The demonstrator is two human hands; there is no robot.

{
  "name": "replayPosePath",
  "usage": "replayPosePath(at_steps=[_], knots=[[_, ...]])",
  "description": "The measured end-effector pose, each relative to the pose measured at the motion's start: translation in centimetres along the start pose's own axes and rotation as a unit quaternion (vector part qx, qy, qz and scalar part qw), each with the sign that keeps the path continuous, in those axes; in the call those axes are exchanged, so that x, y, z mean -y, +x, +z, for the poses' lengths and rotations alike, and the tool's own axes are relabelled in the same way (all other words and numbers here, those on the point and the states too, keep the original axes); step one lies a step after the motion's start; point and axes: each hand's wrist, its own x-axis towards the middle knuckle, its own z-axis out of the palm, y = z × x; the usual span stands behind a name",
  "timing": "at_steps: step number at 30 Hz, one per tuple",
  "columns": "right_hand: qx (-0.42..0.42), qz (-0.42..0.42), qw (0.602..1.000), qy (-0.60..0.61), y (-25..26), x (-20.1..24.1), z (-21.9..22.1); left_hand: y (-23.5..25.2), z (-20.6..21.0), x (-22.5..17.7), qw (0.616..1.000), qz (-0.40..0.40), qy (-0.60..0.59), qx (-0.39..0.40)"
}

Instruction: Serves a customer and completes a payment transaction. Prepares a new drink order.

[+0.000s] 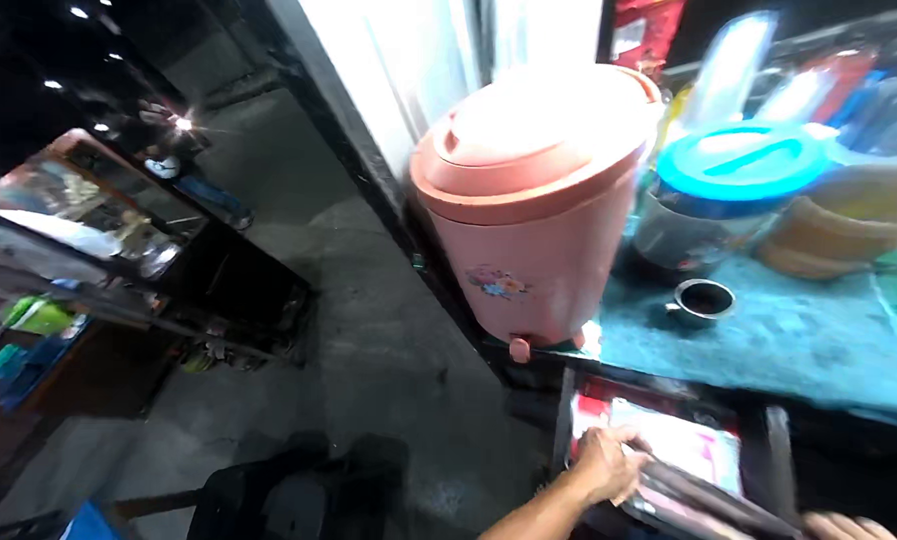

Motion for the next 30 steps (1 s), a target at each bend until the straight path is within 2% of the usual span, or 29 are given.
replayPosePath(at_steps=[1, 3, 5, 7, 9, 13, 17, 21, 23, 25, 27, 30], knots=[[-0.024, 0.014, 1.0, 0.006, -0.7, 0.9, 0.2, -0.1, -0.2, -0.9, 1.0, -0.014, 0.006, 0.003], [-0.123, 0.059, 0.99, 0.025, -1.5, 4.5, -0.3, -0.1, -1.0, -2.8, 0.997, -0.064, -0.002, 0.034], [-0.162, 0.114, 0.973, 0.116, -0.9, 9.1, -1.7, 0.2, -1.8, -3.5, 0.99, -0.121, -0.026, 0.07], [-0.079, 0.191, 0.937, 0.283, 0.1, 12.1, -2.2, 0.4, -0.6, -2.2, 0.983, -0.157, -0.063, 0.079], [-0.004, 0.23, 0.874, 0.428, 1.3, 13.5, -0.5, 0.4, 0.5, -1.0, 0.98, -0.167, -0.091, 0.06], [-0.039, 0.242, 0.813, 0.528, 2.5, 15.7, 3.4, -0.1, 1.3, -0.6, 0.977, -0.174, -0.12, 0.028], [-0.039, 0.242, 0.779, 0.578, 1.7, 15.3, 3.0, -0.3, 1.1, -0.4, 0.978, -0.168, -0.117, 0.03], [-0.051, 0.247, 0.775, 0.579, -0.4, 12.6, 1.6, -0.7, 0.9, -0.3, 0.988, -0.125, -0.091, 0.027], [-0.095, 0.235, 0.802, 0.54, -1.6, 11.4, 0.9, -1.0, 1.0, -1.0, 0.992, -0.091, -0.079, 0.025], [-0.165, 0.221, 0.839, 0.468, -3.0, 10.7, 0.2, -1.2, 1.3, -1.0, 1.0, -0.006, -0.011, 0.019], [-0.242, 0.149, 0.859, 0.427, -4.6, 10.4, -0.6, -1.3, 1.8, -0.2, 0.988, 0.116, 0.098, 0.002], [-0.269, -0.006, 0.83, 0.489, -6.5, 10.9, -2.7, -1.2, 2.4, 0.4, 0.952, 0.209, 0.221, -0.018]])
